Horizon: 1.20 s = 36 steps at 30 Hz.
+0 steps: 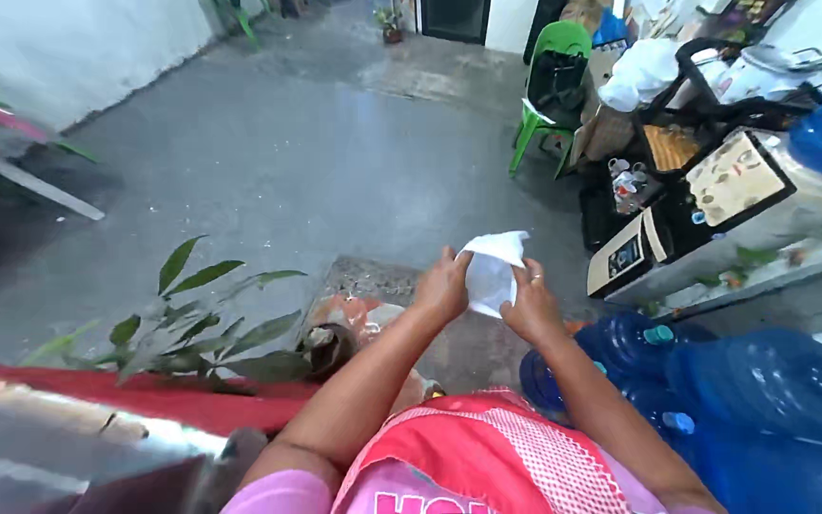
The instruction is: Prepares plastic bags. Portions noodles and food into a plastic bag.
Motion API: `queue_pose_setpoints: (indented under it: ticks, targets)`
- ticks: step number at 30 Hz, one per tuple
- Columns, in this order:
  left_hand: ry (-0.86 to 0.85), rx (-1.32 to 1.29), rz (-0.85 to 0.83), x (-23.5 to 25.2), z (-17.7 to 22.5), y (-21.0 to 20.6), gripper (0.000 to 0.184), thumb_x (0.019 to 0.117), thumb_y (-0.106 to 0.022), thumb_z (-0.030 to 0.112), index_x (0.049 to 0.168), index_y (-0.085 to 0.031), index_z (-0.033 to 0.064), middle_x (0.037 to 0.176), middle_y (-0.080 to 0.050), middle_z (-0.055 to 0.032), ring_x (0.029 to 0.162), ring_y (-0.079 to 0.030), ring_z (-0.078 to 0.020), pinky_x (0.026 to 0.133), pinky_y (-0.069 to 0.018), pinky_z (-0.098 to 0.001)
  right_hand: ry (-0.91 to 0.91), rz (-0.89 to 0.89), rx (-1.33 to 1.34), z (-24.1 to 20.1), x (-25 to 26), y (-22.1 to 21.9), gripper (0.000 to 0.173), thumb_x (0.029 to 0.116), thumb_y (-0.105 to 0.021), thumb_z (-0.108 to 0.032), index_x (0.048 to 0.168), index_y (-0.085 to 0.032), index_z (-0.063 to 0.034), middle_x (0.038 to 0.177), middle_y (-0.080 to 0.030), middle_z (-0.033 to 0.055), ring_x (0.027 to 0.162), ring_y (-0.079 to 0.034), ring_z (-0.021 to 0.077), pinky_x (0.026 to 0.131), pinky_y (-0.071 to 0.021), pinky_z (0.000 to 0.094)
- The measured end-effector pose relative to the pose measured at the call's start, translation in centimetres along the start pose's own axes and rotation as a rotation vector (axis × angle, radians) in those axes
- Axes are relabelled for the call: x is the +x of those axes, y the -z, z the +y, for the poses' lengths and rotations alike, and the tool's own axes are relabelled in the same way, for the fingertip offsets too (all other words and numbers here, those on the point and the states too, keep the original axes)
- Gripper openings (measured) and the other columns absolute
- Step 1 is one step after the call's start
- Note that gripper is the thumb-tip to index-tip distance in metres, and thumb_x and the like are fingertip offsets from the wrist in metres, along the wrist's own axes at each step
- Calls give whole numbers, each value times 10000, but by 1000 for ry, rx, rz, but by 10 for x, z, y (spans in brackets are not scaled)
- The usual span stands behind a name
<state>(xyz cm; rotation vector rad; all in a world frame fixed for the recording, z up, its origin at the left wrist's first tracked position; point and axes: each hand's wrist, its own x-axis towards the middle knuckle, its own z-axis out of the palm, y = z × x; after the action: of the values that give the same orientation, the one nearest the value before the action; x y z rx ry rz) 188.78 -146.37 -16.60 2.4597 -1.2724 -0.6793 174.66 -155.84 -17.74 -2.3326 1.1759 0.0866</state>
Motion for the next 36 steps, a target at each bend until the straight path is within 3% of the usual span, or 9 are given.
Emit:
queue_pose_setpoints:
  ticks: [3, 7, 15, 20, 22, 25, 28, 31, 36]
  targets:
    - [-111, 10, 128, 46, -2, 37, 626, 795, -697, -37, 1378, -580, 156, 1340, -525, -206, 937, -677, -384, 708, -584, -572, 27, 111, 87, -17, 47, 14, 686, 877, -677, -89, 1531, -471, -101, 1653, -278, 216, 1300, -560, 432, 1008, -513, 585]
    - [-236, 18, 274, 104, -35, 67, 578, 743, -732, -64, 1285, -662, 122, 1454, -495, -186, 1092, -638, -392, 755, -576, -554, 124, 132, 142, -41, 126, 17, 634, 870, -683, -75, 1481, -514, -44, 1645, -291, 224, 1278, -574, 446, 984, -524, 602]
    - [-20, -118, 27, 210, -148, 101, 740, 794, -730, -20, 1490, -492, 59, 1559, -421, -191, 1349, -489, -407, 1032, -477, -561, 429, -145, 134, -134, 340, -26, 645, 859, -653, -20, 1473, -471, 56, 1578, -358, 305, 1386, -478, 447, 1092, -463, 571]
    - [230, -953, 354, 226, -230, 124, 607, 876, -609, -105, 1462, -502, 9, 1468, -495, -216, 1300, -546, -276, 1080, -472, -426, 660, -536, -119, -238, 427, -89, 646, 887, -690, -59, 1489, -467, 15, 1520, -421, 319, 1314, -532, 484, 1038, -487, 633]
    - [324, -1405, 584, 225, -261, 139, 552, 903, -538, -103, 1444, -487, -6, 1377, -569, -168, 1085, -638, -169, 903, -552, -344, 754, -703, -171, -276, 439, -123, 703, 895, -711, -100, 1534, -426, -29, 1526, -417, 321, 1312, -532, 499, 1034, -482, 656]
    - [382, -1642, 779, 218, -322, 159, 502, 935, -472, -39, 1433, -502, 21, 1268, -626, -132, 952, -646, -148, 809, -555, -339, 875, -857, -143, -340, 453, -174, 770, 877, -748, -120, 1564, -402, -80, 1530, -430, 303, 1348, -511, 474, 1070, -465, 634]
    - [516, -1484, 823, 202, -385, 170, 375, 943, -533, -42, 1310, -601, -7, 1189, -664, -128, 930, -660, -152, 813, -566, -345, 920, -935, -94, -413, 475, -211, 747, 836, -725, -36, 1525, -437, -34, 1527, -429, 298, 1385, -477, 440, 1121, -435, 589]
    - [696, -1085, 549, 188, -449, 190, 274, 964, -581, 2, 1210, -701, 18, 1259, -638, -173, 1121, -620, -246, 980, -500, -437, 933, -972, -37, -484, 503, -229, 493, 871, -622, 19, 1363, -612, -7, 1438, -521, 263, 1335, -519, 377, 1095, -458, 537]
    - [864, -721, 382, 188, -541, 239, 420, 943, -612, 86, 1362, -643, 76, 1393, -564, -219, 1306, -536, -370, 1089, -432, -563, 668, -1224, 275, -579, 534, -252, 332, 930, -521, 49, 1237, -648, 43, 1358, -586, 192, 1042, -664, 257, 857, -591, 424]
